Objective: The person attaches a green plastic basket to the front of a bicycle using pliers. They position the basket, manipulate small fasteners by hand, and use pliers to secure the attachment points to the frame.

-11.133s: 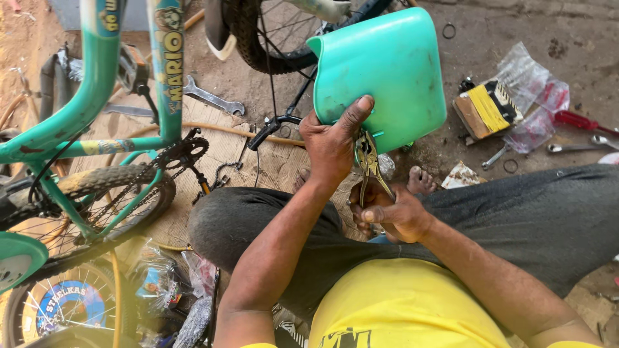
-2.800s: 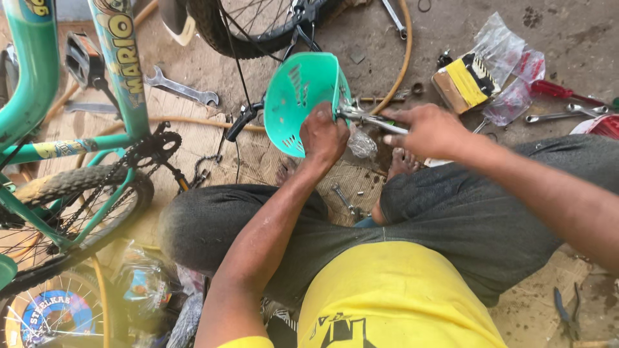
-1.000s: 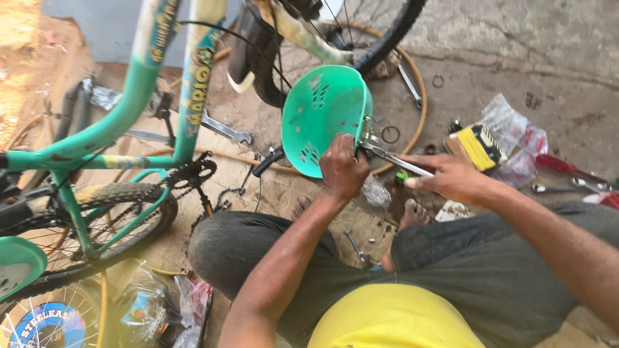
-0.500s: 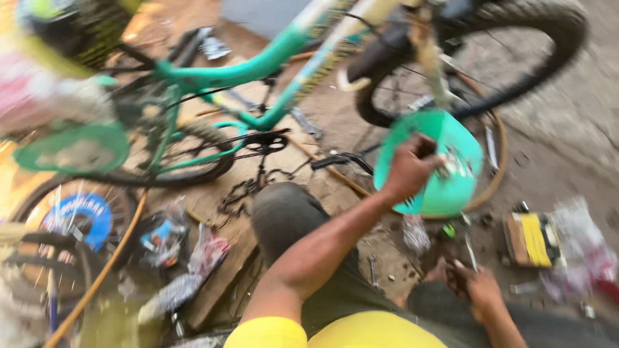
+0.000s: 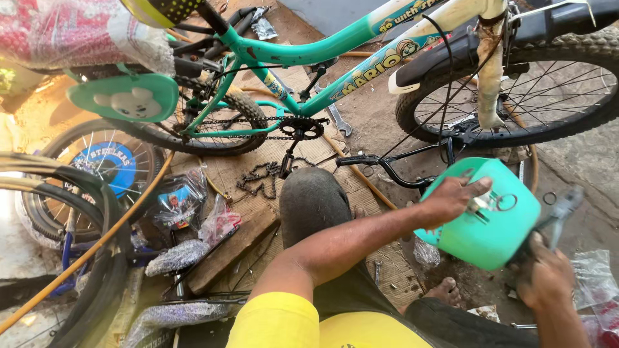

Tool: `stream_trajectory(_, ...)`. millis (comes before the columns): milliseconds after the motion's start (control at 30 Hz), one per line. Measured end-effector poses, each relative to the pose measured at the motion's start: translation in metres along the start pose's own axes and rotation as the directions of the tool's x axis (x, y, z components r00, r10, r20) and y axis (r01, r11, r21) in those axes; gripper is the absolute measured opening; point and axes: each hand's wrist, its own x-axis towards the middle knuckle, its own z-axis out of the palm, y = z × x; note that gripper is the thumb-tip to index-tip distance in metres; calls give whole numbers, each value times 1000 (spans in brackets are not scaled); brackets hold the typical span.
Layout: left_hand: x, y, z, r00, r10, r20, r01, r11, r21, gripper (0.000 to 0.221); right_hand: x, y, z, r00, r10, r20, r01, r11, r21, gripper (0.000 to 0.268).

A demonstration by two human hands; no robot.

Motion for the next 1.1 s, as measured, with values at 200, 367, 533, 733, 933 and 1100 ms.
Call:
stream_trajectory(200, -5, 47, -40, 993, 39, 115, -74, 943, 323, 70, 0, -8, 46, 986, 108, 125, -113, 993, 37, 19)
stream_trajectory(367, 4, 35, -77, 947, 292, -131, -231, 908, 348, 68, -1, -40, 69, 988, 124, 87, -119, 991, -59, 16)
stream_trajectory(533, -15, -11, -88, 983, -10, -182, 79, 924, 375, 27, -19, -13, 41, 996, 48, 72, 10, 766, -643, 31)
stream_trajectory(733, -35, -13, -90, 917, 398, 12, -219, 479, 850, 22, -41, -3, 53, 816, -300, 494, 555, 168, -815, 70)
stream_trajectory(933, -45, -14, -79, 915, 401, 54, -229, 403, 886, 26, -60, -1, 72, 815, -268, 513, 508, -95, -856, 71)
stream_trajectory(1100, -46, -14, -78, 904, 425, 54, -227, 370, 901, 22, -54, -6, 82, 730, -312, 608, 527, -309, -791, 81)
